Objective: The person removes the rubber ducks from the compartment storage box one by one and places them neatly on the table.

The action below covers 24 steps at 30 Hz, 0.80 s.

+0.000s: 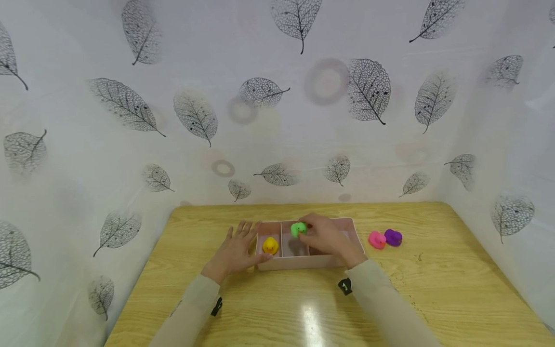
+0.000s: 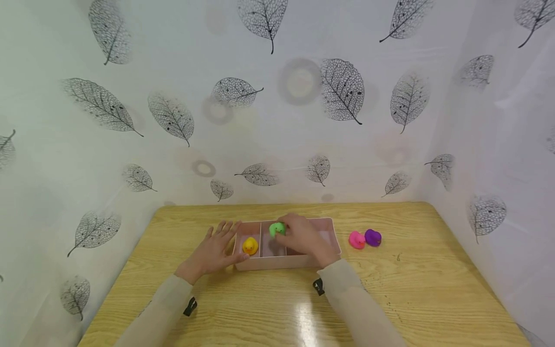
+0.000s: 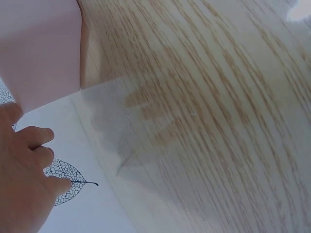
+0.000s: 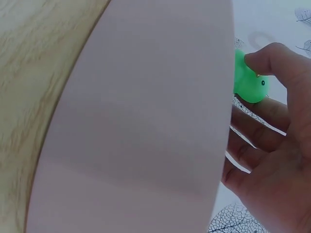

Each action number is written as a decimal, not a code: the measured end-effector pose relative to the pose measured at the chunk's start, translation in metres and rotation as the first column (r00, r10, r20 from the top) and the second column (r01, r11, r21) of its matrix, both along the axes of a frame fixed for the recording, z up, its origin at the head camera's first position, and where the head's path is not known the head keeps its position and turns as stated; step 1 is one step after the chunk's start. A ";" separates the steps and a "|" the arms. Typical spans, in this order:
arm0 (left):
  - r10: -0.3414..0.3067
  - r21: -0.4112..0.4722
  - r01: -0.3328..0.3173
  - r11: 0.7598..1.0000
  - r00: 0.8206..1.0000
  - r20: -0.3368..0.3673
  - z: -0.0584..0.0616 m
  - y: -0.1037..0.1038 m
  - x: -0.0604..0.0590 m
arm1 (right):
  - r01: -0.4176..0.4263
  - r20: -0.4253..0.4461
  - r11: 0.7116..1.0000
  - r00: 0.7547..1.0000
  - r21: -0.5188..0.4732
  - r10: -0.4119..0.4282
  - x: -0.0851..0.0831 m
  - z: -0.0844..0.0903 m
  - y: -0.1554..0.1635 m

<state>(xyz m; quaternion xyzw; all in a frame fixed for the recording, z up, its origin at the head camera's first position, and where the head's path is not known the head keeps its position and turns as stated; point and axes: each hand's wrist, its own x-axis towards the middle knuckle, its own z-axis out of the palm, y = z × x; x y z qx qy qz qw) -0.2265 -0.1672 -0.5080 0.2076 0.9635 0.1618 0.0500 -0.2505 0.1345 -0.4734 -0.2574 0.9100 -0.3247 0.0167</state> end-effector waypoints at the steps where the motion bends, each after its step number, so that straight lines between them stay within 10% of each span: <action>1: 0.000 0.001 0.000 1.000 1.000 0.000 0.000 0.000 0.000 | 0.004 0.006 1.000 1.000 -0.006 -0.004 0.000 0.001 0.001; 24: -0.004 0.005 0.004 1.000 1.000 -0.003 0.001 0.001 0.000 | 0.088 0.020 0.993 0.996 -0.083 -0.086 0.002 0.009 0.034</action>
